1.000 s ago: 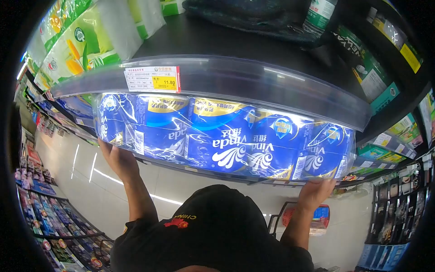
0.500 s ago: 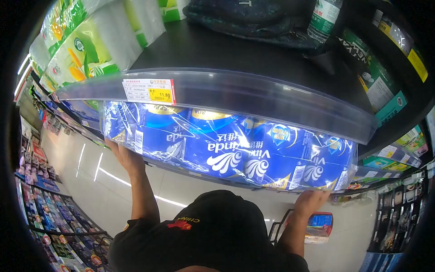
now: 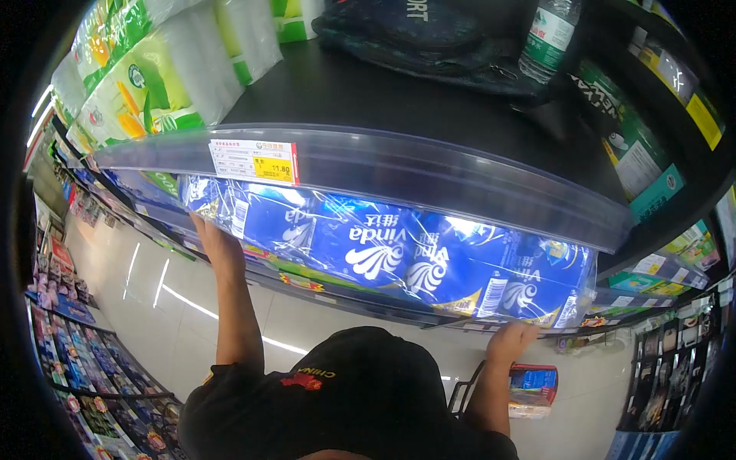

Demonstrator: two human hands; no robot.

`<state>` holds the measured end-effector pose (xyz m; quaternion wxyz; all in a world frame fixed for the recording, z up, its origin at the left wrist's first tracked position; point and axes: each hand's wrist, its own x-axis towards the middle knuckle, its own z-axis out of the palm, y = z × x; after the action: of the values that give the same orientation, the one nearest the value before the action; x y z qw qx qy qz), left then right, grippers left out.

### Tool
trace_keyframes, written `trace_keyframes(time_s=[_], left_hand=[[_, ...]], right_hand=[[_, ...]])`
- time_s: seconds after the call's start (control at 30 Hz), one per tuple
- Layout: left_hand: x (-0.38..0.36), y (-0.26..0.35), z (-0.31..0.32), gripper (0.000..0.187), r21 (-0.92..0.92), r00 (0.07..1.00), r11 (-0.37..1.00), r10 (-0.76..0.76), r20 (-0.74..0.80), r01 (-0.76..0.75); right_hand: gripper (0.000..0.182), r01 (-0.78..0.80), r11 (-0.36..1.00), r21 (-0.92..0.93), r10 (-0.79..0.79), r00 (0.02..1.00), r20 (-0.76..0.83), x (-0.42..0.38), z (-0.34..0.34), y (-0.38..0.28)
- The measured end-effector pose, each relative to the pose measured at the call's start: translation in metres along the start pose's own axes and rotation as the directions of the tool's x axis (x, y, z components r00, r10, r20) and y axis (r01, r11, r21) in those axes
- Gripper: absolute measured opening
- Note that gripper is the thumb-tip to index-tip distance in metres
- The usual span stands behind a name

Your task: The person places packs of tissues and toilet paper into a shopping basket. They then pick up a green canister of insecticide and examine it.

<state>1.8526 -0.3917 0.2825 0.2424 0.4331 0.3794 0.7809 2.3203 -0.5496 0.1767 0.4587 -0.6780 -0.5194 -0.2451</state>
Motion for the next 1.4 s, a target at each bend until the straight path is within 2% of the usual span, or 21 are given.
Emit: trace_keyframes(time_s=[0.03,0.07,0.1,0.13,0.2,0.23,0.27,0.3,0.33,0.37,0.47,0.5,0.6,0.63,0.73,1.0,1.03,1.13,1.2,1.3,1.4], left_hand=[[0.003,-0.001,0.000,0.057,-0.013,1.000,1.000,-0.012,0.026,0.012],[0.006,-0.002,0.001,0.058,-0.027,0.998,0.999,-0.023,0.055,0.025],[0.010,-0.005,0.000,0.057,0.088,0.998,0.996,0.016,0.067,-0.022],[0.013,-0.007,0.000,0.057,0.054,0.998,0.999,0.000,0.063,-0.003],[0.018,-0.011,0.004,0.056,-0.013,0.997,0.999,-0.043,0.067,0.044],[0.022,-0.015,0.003,0.057,-0.062,0.994,0.997,-0.046,0.096,0.052],[0.022,-0.009,0.009,0.058,-0.030,0.992,0.999,-0.037,0.122,0.041],[0.023,-0.012,0.012,0.059,0.009,0.994,1.000,-0.021,0.104,0.020],[0.025,-0.016,0.014,0.060,0.048,0.996,0.999,-0.001,0.084,-0.003],[0.028,-0.015,0.019,0.061,0.035,0.997,0.997,-0.072,0.032,0.071],[0.035,-0.009,0.032,0.061,0.091,0.991,0.995,-0.047,0.126,0.035],[0.036,-0.011,0.037,0.057,0.079,0.995,0.997,0.000,0.100,-0.007],[0.035,-0.008,0.048,0.057,0.225,0.996,0.973,0.039,0.079,-0.056],[0.035,-0.009,0.048,0.056,0.213,0.997,0.976,0.017,0.081,-0.034],[0.025,0.003,0.055,0.054,0.233,0.992,0.965,0.109,0.069,-0.123],[0.014,0.022,0.050,0.047,0.352,0.997,0.933,0.082,-0.009,-0.074],[0.016,0.017,0.046,0.057,0.379,0.991,0.917,0.134,0.004,-0.125],[0.014,0.016,0.046,0.058,0.363,0.990,0.930,0.105,-0.091,-0.065],[0.016,0.015,0.041,0.066,0.361,0.992,0.929,0.114,-0.061,-0.084],[0.010,0.018,0.042,0.063,0.343,0.978,0.939,0.091,-0.186,-0.022],[0.004,0.025,0.047,0.067,0.359,0.975,0.933,0.083,-0.207,-0.003]], right_hand=[[0.007,-0.121,0.982,0.143,0.122,0.993,0.000,-0.006,0.007,0.004],[0.006,-0.127,0.981,0.145,0.127,0.992,0.009,-0.007,0.007,0.002],[0.006,-0.132,0.980,0.147,0.131,0.991,0.018,-0.006,0.006,-0.002],[0.007,-0.138,0.979,0.149,0.135,0.990,0.027,-0.004,0.005,-0.007],[0.016,-0.031,0.999,-0.018,0.032,0.995,0.094,0.004,-0.003,-0.018],[0.021,-0.263,0.931,0.255,0.242,0.964,0.109,0.014,-0.001,-0.028],[0.024,-0.382,0.804,0.455,0.324,0.924,0.202,0.028,-0.003,-0.040],[0.030,-0.491,0.621,0.611,0.401,0.869,0.290,0.043,-0.005,-0.052],[0.037,-0.530,0.482,0.698,0.352,0.846,0.400,0.058,-0.011,-0.062],[0.038,-0.535,0.490,0.688,0.355,0.844,0.403,0.067,-0.009,-0.067],[0.032,-0.548,0.487,0.680,0.350,0.836,0.423,0.086,-0.008,-0.072],[0.033,-0.556,0.496,0.667,0.343,0.831,0.438,0.092,-0.008,-0.072],[0.035,-0.562,0.514,0.649,0.327,0.827,0.457,0.103,-0.001,-0.070],[0.035,-0.561,0.518,0.645,0.321,0.827,0.461,0.106,0.002,-0.070],[0.036,-0.572,0.489,0.658,0.352,0.820,0.451,0.112,0.007,-0.071],[0.033,-0.543,0.511,0.667,0.369,0.839,0.400,0.105,-0.002,-0.081],[0.032,-0.561,0.485,0.671,0.383,0.826,0.414,0.103,-0.003,-0.081],[0.031,-0.584,0.481,0.654,0.393,0.810,0.435,0.101,-0.009,-0.083],[0.032,-0.594,0.469,0.654,0.365,0.804,0.469,0.100,-0.013,-0.082],[0.036,-0.613,0.435,0.659,0.338,0.790,0.511,0.097,-0.016,-0.078],[0.041,-0.612,0.406,0.678,0.299,0.790,0.535,0.095,-0.015,-0.074]])
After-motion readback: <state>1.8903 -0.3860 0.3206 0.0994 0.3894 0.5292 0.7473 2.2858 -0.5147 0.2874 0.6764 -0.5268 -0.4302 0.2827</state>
